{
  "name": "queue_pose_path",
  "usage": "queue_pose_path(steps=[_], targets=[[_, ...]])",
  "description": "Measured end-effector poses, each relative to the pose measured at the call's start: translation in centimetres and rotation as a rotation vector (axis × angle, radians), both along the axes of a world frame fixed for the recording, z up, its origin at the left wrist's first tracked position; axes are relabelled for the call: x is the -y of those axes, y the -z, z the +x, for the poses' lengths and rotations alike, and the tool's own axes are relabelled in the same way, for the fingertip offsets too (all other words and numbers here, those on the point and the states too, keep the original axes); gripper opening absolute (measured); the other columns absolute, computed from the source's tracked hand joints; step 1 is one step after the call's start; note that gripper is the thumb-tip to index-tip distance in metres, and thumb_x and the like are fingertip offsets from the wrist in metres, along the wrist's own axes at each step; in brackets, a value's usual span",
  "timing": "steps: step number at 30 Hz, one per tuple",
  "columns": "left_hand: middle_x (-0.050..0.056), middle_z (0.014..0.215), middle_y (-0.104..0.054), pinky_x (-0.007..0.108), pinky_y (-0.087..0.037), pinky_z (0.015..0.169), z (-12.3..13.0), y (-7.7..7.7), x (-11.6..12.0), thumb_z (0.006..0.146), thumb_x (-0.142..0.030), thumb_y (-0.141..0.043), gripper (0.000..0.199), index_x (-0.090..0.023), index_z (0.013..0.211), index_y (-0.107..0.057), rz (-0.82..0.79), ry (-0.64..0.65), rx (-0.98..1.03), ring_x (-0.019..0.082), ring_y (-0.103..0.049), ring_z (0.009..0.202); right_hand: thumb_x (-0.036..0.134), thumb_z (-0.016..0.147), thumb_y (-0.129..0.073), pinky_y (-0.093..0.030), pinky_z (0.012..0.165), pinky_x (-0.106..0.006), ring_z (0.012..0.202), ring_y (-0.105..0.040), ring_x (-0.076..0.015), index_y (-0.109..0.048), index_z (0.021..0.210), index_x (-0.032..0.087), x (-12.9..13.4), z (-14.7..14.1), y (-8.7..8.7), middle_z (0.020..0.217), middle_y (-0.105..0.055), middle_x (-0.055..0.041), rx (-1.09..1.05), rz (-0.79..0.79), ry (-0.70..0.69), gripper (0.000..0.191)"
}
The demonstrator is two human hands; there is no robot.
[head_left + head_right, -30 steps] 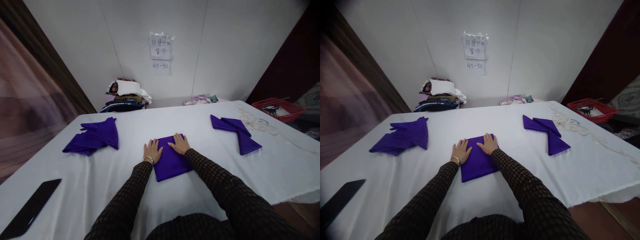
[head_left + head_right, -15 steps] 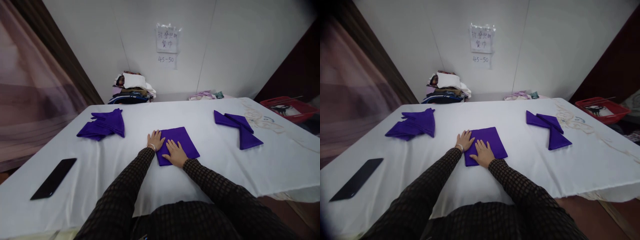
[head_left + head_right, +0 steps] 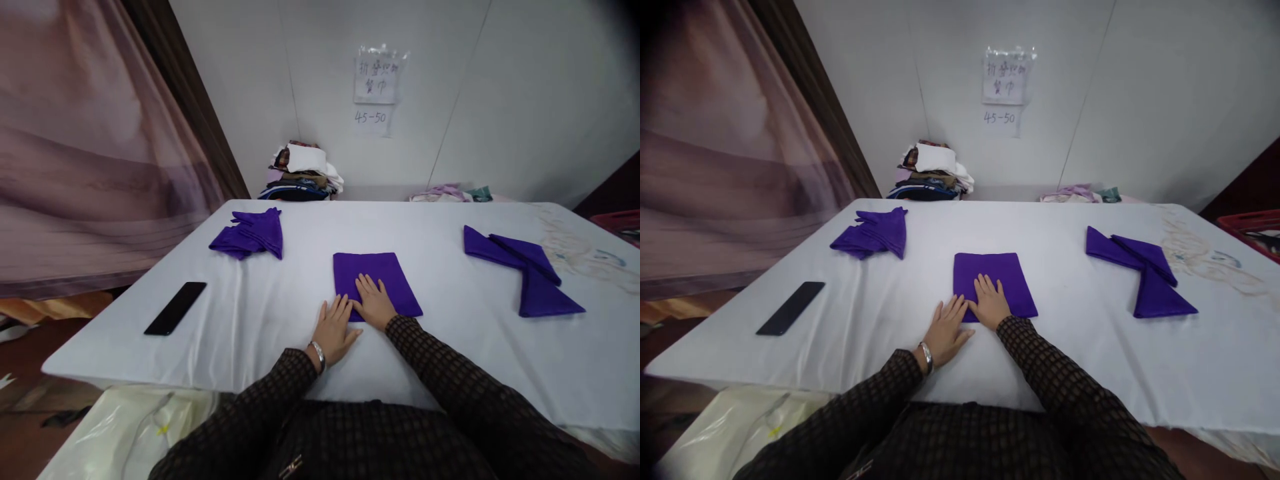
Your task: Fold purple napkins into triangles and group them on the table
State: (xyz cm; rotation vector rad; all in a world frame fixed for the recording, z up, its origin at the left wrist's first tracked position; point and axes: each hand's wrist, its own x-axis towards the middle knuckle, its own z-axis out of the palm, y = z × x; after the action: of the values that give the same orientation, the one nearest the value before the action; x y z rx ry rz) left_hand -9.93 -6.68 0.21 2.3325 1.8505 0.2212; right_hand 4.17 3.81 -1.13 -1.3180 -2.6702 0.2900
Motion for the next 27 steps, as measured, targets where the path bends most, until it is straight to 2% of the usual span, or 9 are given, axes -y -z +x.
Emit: queue_pose_path(steps=[2,5,9,11,15,20,27], targets=[[0.015,0.151,-0.025,0.055,-0.013,0.112,-0.1,0.3,1.1,0.089,-0.053,-0.035,0.068,-0.010,0.142,-0.029,-0.012,-0.018,-0.010,0.027,-0.016,0.141,0.055,0.092,-0.023,-0.007,0.111,-0.050,0.140,-0.015,-0.0264,-0.030,0.143,0.008,0.0,-0.1,0.2,0.151,-0.024,-0.0141,-0.003,0.007,0.011,0.070],[0.015,0.150,-0.027,0.058,-0.013,0.111,-0.4,0.5,1.6,0.089,-0.054,-0.036,0.067,-0.013,0.142,-0.031,0.019,-0.023,-0.014,0.029,-0.016,0.140,0.057,0.091,-0.022,-0.008,0.111,-0.051,0.140,-0.014,-0.0263,-0.030,0.143,0.009,-0.1,-0.1,0.1,0.151,-0.023,-0.0138,0.005,-0.015,0.018,0.071],[0.013,0.150,-0.028,0.057,-0.011,0.112,-0.4,0.7,1.6,0.090,-0.054,-0.034,0.064,-0.015,0.141,-0.032,0.076,0.026,0.002,0.027,-0.015,0.141,0.058,0.091,-0.024,-0.011,0.110,-0.052,0.140,-0.014,-0.0273,-0.029,0.143,0.009,-0.5,-0.1,-1.2,0.152,-0.021,-0.0146,0.039,-0.106,0.009,0.072],[0.013,0.149,-0.030,0.056,-0.011,0.113,-0.4,0.9,1.7,0.090,-0.054,-0.033,0.064,-0.015,0.141,-0.032,0.086,0.043,0.014,0.026,-0.015,0.141,0.058,0.091,-0.024,-0.011,0.110,-0.051,0.141,-0.012,-0.0265,-0.028,0.144,0.010,-0.6,-0.4,-2.2,0.152,-0.019,-0.0134,0.029,-0.103,-0.052,0.072],[0.014,0.148,-0.033,0.056,-0.012,0.112,-0.5,1.2,1.6,0.089,-0.057,-0.032,0.068,-0.015,0.142,-0.030,0.050,0.036,0.054,0.027,-0.018,0.140,0.056,0.092,-0.024,-0.008,0.112,-0.047,0.141,-0.011,-0.0238,-0.028,0.145,0.014,-0.9,-1.9,-3.2,0.153,-0.020,-0.0110,0.011,-0.065,-0.262,0.067],[0.015,0.149,-0.031,0.059,-0.011,0.111,-0.4,1.1,1.5,0.088,-0.060,-0.030,0.071,-0.014,0.143,-0.028,-0.015,0.021,0.094,0.029,-0.019,0.140,0.055,0.092,-0.025,-0.007,0.112,-0.047,0.140,-0.016,-0.0247,-0.034,0.142,0.011,-2.1,-3.9,-2.6,0.150,-0.026,-0.0134,0.037,-0.056,-0.369,0.067],[0.016,0.147,-0.033,0.058,-0.013,0.111,-0.3,1.0,1.7,0.086,-0.065,-0.030,0.074,-0.015,0.141,-0.035,-0.009,0.020,0.080,0.030,-0.022,0.139,0.057,0.092,-0.027,-0.007,0.112,-0.048,0.140,-0.017,-0.0246,-0.034,0.141,0.011,-4.8,-5.3,-1.6,0.150,-0.028,-0.0129,0.057,-0.057,-0.337,0.068]])
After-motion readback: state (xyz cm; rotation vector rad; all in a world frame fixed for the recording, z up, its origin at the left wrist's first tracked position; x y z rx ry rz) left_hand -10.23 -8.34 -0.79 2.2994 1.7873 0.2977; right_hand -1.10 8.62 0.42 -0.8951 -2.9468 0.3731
